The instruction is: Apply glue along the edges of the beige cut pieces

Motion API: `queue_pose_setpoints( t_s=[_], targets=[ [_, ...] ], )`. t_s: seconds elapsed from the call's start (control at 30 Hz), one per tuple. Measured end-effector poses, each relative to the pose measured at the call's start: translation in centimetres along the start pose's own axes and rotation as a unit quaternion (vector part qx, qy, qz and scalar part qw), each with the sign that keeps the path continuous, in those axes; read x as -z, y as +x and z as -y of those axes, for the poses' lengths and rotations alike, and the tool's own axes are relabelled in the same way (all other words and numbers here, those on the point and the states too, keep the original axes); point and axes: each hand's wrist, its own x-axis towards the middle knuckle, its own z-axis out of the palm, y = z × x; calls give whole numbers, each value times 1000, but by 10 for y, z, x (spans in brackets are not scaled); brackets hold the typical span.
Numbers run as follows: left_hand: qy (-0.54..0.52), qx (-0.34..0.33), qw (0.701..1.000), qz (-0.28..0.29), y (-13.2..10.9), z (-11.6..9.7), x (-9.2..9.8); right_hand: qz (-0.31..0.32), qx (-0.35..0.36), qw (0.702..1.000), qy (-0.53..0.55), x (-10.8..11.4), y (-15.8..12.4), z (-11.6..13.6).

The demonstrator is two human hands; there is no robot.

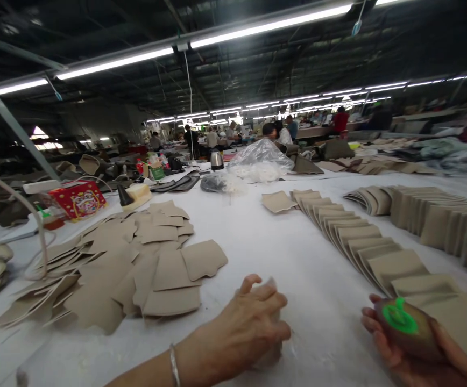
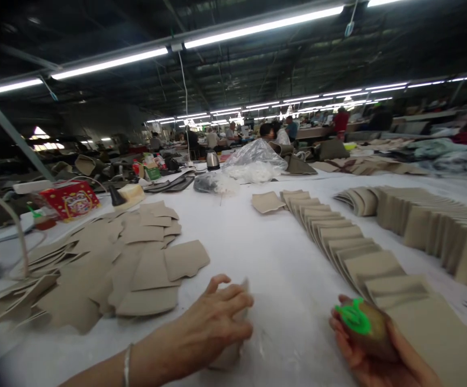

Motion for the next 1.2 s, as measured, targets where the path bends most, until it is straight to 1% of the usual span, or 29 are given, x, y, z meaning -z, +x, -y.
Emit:
queue_pose_setpoints(
  t_s=[0.03,0.07,0.1,0.13,0.17,0.2,0.27,0.4,0.5,0.57,0.63,0.77,0.87,0.97,1.03,1.07,1.13,1.2],
  targets=[
    [-33,33,999,-4,2,-5,-11,-56,-83,992,71,-10,-4,9],
    [-73,86,994,-5,3,-8,-21,-92,-125,980,122,-19,-7,18],
    [-118,149,982,-1,4,-11,-31,-107,-142,972,151,-28,-9,25],
    [-162,206,965,11,4,-14,-39,-109,-154,967,172,-35,-12,30],
    [-198,250,947,25,4,-16,-47,-111,-159,964,184,-40,-13,34],
    [-222,279,933,41,5,-19,-52,-112,-160,962,189,-43,-14,35],
    [-224,304,924,67,6,-25,-60,-101,-150,966,184,-46,-16,34],
    [-173,326,925,87,14,-37,-64,-42,-94,985,136,-44,-19,29],
    [-144,338,924,102,24,-40,-60,-13,-77,990,117,-42,-22,27],
    [-127,344,924,112,28,-38,-55,19,-66,993,97,-41,-22,24],
    [-116,346,923,125,30,-35,-51,42,-50,995,74,-39,-22,20],
    [-109,324,930,135,26,-24,-45,44,-14,998,31,-40,-24,17],
    [-110,309,937,121,21,-13,-45,56,16,998,-15,-44,-28,23],
    [-133,289,944,91,17,-2,-49,58,48,994,-81,-46,-32,29],
    [-163,270,946,68,15,3,-52,51,81,983,-155,-47,-34,31],
    [-175,264,947,58,14,5,-53,48,103,972,-204,-49,-36,33],
    [-188,258,947,46,13,7,-55,43,158,938,-306,-54,-41,36],
    [-190,256,947,38,12,7,-57,43,211,901,-378,-63,-46,39]
  ],
)
